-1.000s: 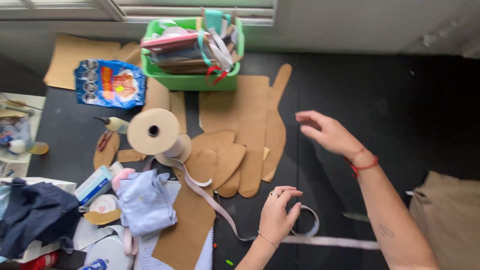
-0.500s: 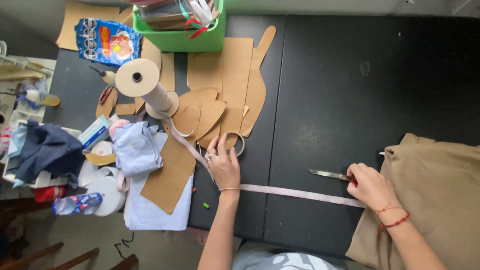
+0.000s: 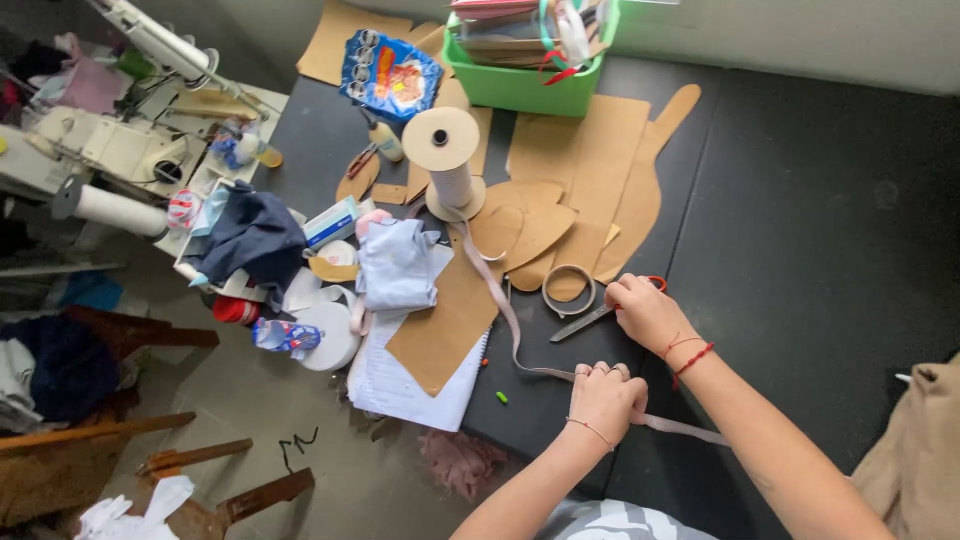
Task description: The person organizes sewing supplies and lays out a large piece of brown fabric on a table. They place a paper pattern on the fabric, mark it with a pen, and then use an electric rotary cutter to cut the fabric along the pattern's edge.
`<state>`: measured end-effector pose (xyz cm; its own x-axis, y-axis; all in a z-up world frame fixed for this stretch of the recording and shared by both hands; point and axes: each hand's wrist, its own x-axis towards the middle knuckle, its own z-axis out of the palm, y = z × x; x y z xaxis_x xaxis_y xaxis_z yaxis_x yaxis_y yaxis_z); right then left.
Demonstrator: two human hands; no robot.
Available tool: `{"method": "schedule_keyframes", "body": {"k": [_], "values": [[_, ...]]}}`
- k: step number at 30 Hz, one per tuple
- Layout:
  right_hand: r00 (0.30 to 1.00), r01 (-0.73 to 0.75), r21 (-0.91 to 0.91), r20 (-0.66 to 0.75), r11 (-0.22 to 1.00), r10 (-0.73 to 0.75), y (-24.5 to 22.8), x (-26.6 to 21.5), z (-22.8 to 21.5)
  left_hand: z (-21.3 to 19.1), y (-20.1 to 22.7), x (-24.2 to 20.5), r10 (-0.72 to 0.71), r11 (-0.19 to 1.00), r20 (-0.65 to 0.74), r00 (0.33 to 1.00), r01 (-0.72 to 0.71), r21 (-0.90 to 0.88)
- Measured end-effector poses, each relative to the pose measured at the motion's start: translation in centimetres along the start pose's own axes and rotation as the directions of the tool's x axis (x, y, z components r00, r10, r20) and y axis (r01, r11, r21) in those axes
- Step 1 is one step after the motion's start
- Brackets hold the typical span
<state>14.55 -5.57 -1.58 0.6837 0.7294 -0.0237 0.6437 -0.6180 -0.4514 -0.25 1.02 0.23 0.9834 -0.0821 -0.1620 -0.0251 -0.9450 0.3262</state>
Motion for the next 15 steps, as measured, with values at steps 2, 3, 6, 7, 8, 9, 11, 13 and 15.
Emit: {"method": "schedule_keyframes", "body": {"k": [2,3,6,7,8,9,11,13,15], "values": [[1.000,0.025,0.008,0.019,1.000,-0.025,-1.1,0.6,-0.6,-2.6,-2.3,-0.9,0.010,0.998,-0.072,0.997,-0.014,-0.057],[0.997,0.072,0.100,0.010,0.992,-0.074,-1.7,0.4,-1.6,-4.7,-3.6,-1.4,-0.056,0.986,-0.060,0.997,0.046,-0.158],[0.998,0.065,0.281,-0.028,0.957,-0.060,-3.3,-2.0,-6.1,-10.8,-8.1,-3.1,-0.232,0.896,-0.167,0.958,0.144,-0.420],[0.998,0.021,0.376,-0.056,0.926,0.000,-3.8,-3.1,-7.8,-12.8,-9.7,-3.6,-0.360,0.808,-0.267,0.894,0.156,-0.568],[0.998,0.006,0.369,-0.059,0.930,0.016,-4.0,-4.7,-8.9,-13.7,-11.8,-4.7,-0.346,0.807,-0.262,0.901,0.143,-0.573],[0.982,-0.140,0.400,-0.058,0.906,0.177,-4.1,-6.3,-10.0,-14.7,-13.7,-5.7,-0.494,0.739,-0.313,0.811,0.203,-0.643],[0.919,-0.315,0.415,-0.093,0.854,0.384,-2.9,-9.6,-11.3,-15.6,-17.1,-6.1,-0.582,0.669,-0.340,0.738,0.197,-0.717],[0.814,-0.437,0.470,-0.156,0.767,0.560,-1.1,-14.1,-10.7,-15.3,-19.9,-6.8,-0.645,0.764,-0.537,0.544,0.447,-0.465],[0.729,-0.517,0.456,-0.208,0.724,0.652,-0.3,-18.5,-10.4,-16.7,-17.1,-5.4,-0.589,0.807,-0.619,0.520,0.419,-0.416]]}}
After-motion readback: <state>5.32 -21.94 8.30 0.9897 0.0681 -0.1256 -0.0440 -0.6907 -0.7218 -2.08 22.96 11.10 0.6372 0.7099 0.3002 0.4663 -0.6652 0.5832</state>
